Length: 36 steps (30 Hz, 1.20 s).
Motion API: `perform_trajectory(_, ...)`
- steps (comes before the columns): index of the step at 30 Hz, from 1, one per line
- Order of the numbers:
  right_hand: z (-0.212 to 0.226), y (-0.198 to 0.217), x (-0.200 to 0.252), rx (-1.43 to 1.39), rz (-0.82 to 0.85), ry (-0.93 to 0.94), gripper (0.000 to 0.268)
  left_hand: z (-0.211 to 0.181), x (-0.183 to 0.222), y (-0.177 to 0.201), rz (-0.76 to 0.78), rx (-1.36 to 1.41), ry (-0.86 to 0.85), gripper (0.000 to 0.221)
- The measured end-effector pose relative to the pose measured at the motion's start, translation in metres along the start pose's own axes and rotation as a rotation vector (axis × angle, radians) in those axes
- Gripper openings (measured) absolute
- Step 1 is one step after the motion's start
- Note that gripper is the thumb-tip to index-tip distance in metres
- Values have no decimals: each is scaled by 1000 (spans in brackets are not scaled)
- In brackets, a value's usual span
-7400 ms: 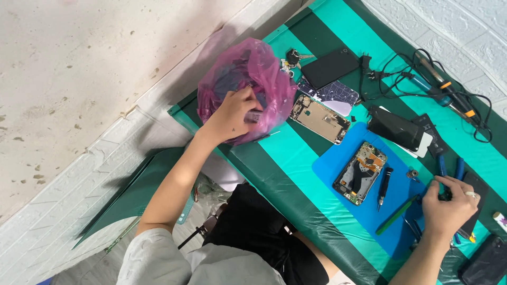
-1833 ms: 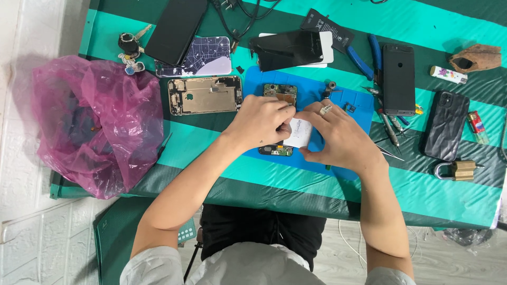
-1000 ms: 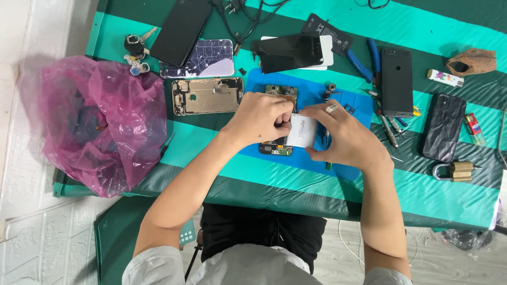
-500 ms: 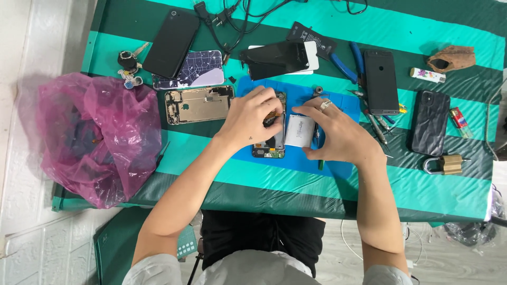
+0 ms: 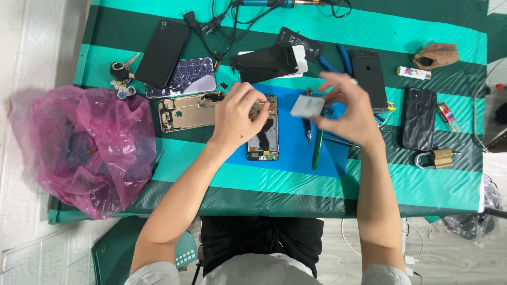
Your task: Disassembling and inspecting a mobile phone's internal components on a repair bench
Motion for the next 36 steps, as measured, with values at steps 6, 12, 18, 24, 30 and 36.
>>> perform_trajectory(6,-73,42,6,-363,-492,-155,43,11,6,-9,-63,-99,43,14)
perform_trajectory(12,-74,91,27,306,-801,52,35,6,4,1,-54,-136,122,13)
perform_trajectory(18,-83,83,25,733,-727,4,40,10,19,-10,129,-331,218,35)
perform_trajectory(24,-57,64,20,978,-635,-68,54,3,22,-12,173,-312,264,41)
perform_trajectory(30,-41,47,11,868,-540,193,29,7,20,-8,197,-279,330,41)
perform_trajectory(36,-16,-29,8,393,-245,75,13,19,25,-13,214,-213,383,36)
Point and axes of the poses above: each hand's wrist, its own x-axis away from the middle knuckle, its own y-axis out of the back of the hand, z = x × y, the point moved 6 cm from there along -x, towards the middle knuckle
